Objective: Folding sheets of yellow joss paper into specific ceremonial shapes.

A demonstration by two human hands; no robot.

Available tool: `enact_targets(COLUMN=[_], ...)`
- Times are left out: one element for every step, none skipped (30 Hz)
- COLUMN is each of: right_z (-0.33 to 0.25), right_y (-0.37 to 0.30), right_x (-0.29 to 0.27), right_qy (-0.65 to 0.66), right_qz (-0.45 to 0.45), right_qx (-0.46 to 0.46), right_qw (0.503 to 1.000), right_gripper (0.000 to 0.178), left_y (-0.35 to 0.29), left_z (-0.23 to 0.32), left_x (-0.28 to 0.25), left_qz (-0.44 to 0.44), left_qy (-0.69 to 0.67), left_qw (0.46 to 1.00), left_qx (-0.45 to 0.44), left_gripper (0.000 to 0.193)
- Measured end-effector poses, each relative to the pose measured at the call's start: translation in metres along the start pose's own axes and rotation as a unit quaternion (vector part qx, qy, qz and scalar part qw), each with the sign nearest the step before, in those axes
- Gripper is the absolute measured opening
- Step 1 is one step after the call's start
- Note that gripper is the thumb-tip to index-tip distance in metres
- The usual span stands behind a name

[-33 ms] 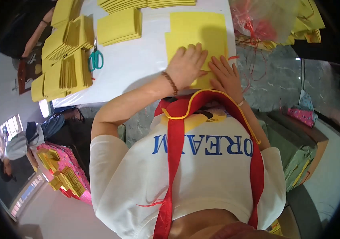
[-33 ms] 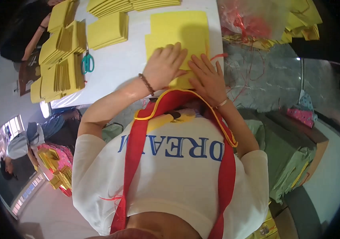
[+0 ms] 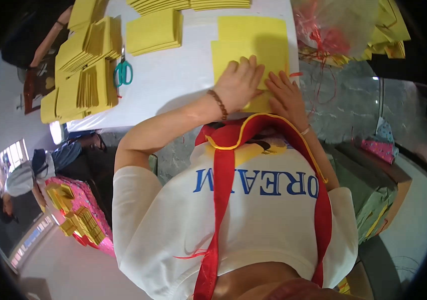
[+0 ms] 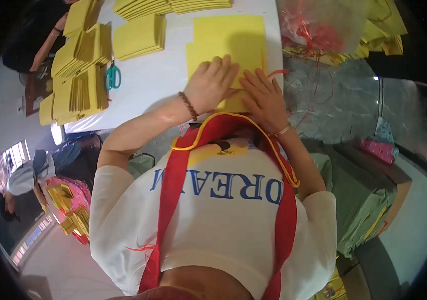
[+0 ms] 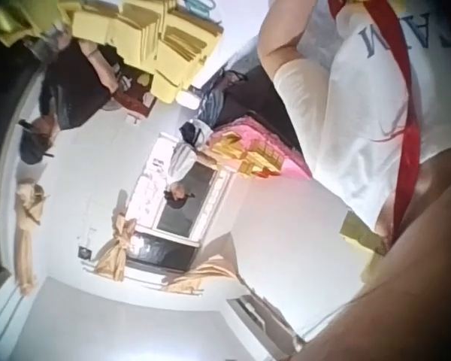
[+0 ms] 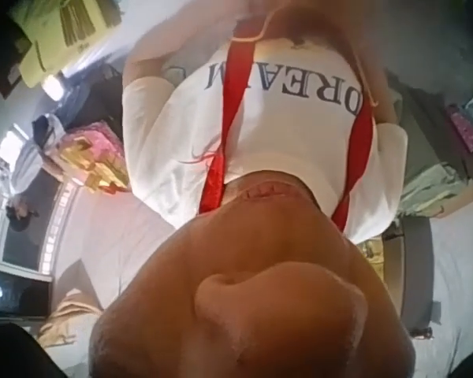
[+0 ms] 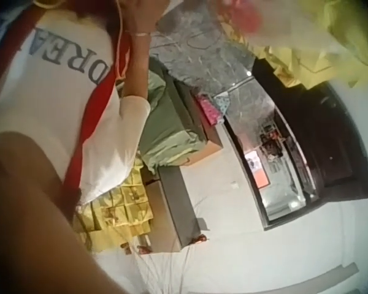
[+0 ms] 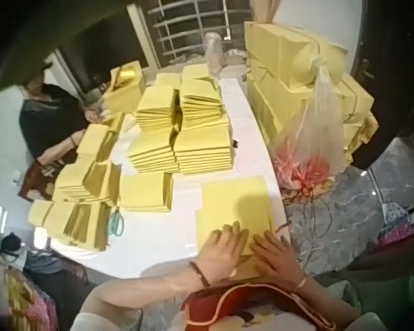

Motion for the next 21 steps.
enact_targets(right_z=[0.012, 0.023, 0.022, 0.038, 0.051, 0.045, 0.048, 0.05, 0.048, 0.048, 0.046, 0.046, 0.046, 0.049, 0.052, 0.055, 0.059, 0.062, 0.061, 0.062, 0.063], right_y=[0.001, 0.003, 0.006, 0.006, 0.003, 0.006, 0.007, 0.007, 0.006, 0.003, 0.002, 0.0, -0.001, -0.007, -0.012, -0.01, -0.015, -0.019, -0.02, -0.021, -0.021], right_x=[-0.003, -0.002, -0.006, -0.013, -0.013, -0.011, -0.022, -0.032, -0.031, -0.03, -0.03, -0.03, -0.029, -0.029, -0.029, -0.021, -0.015, -0.01, -0.007, -0.004, -0.001], right_qy=[0.111, 0.223, 0.228, 0.345, 0.453, 0.458, 0.454, 0.449, 0.451, 0.449, 0.447, 0.444, 0.446, 0.417, 0.388, 0.394, 0.416, 0.436, 0.435, 0.436, 0.437], right_qz=[-0.008, -0.016, -0.018, 0.021, 0.059, 0.056, 0.126, 0.197, 0.198, 0.203, 0.203, 0.205, 0.204, 0.21, 0.216, 0.208, 0.216, 0.223, 0.224, 0.232, 0.242], right_qx=[0.035, 0.068, 0.056, 0.137, 0.218, 0.209, 0.209, 0.209, 0.208, 0.218, 0.224, 0.23, 0.227, 0.231, 0.236, 0.238, 0.254, 0.27, 0.271, 0.275, 0.279], right_qw=[0.993, 0.972, 0.972, 0.928, 0.862, 0.862, 0.857, 0.846, 0.845, 0.842, 0.842, 0.841, 0.842, 0.853, 0.865, 0.863, 0.846, 0.829, 0.829, 0.825, 0.82], right_gripper=[0.042, 0.041, 0.041, 0.041, 0.042, 0.042, 0.043, 0.044, 0.044, 0.043, 0.041, 0.04, 0.04, 0.036, 0.032, 0.032, 0.029, 0.026, 0.026, 0.025, 0.024], left_y=[0.002, 0.003, 0.004, 0.005, 0.008, 0.01, 0.011, 0.01, 0.013, 0.013, 0.007, -0.001, -0.015, -0.027, -0.034, -0.043, -0.054, -0.066, -0.074, -0.081, -0.086], left_z=[0.007, 0.006, 0.009, 0.012, 0.008, 0.002, -0.008, -0.018, -0.032, -0.045, -0.072, -0.1, -0.129, -0.157, -0.174, -0.191, -0.212, -0.231, -0.243, -0.254, -0.264], left_x=[0.002, 0.001, -0.002, -0.004, -0.005, -0.004, -0.003, -0.004, -0.013, -0.023, -0.035, -0.042, -0.058, -0.072, -0.087, -0.098, -0.09, -0.078, -0.067, -0.05, -0.032], left_qz=[0.003, 0.001, 0.009, 0.016, 0.033, 0.032, 0.033, 0.034, -0.01, -0.012, 0.014, 0.04, 0.111, 0.18, 0.207, 0.225, 0.203, 0.181, 0.181, 0.14, 0.099], left_qy=[0.047, 0.059, 0.078, 0.097, 0.101, 0.109, 0.021, -0.068, -0.149, -0.147, -0.241, -0.333, -0.317, -0.304, -0.209, -0.106, -0.016, 0.073, 0.072, 0.123, 0.174], left_qw=[0.999, 0.998, 0.997, 0.995, 0.994, 0.994, 0.999, 0.997, 0.987, 0.988, 0.964, 0.927, 0.926, 0.92, 0.945, 0.96, 0.967, 0.964, 0.964, 0.967, 0.965], left_qx=[0.018, 0.011, 0.021, 0.032, 0.011, 0.006, -0.01, -0.025, -0.057, -0.055, -0.113, -0.167, -0.17, -0.167, -0.141, -0.125, -0.153, -0.18, -0.179, -0.176, -0.171], left_gripper=[0.054, 0.054, 0.052, 0.05, 0.048, 0.048, 0.046, 0.045, 0.044, 0.044, 0.042, 0.041, 0.042, 0.045, 0.047, 0.05, 0.053, 0.056, 0.056, 0.057, 0.058])
Point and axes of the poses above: each hand's wrist, its own y-axis towards the middle knuckle, its own x-axis out of the palm, z = x × y, the point moved 10 cm from there along y, towards the middle knuckle, and after that the axes turned 5 degrees about z, right-handed, at the moved point
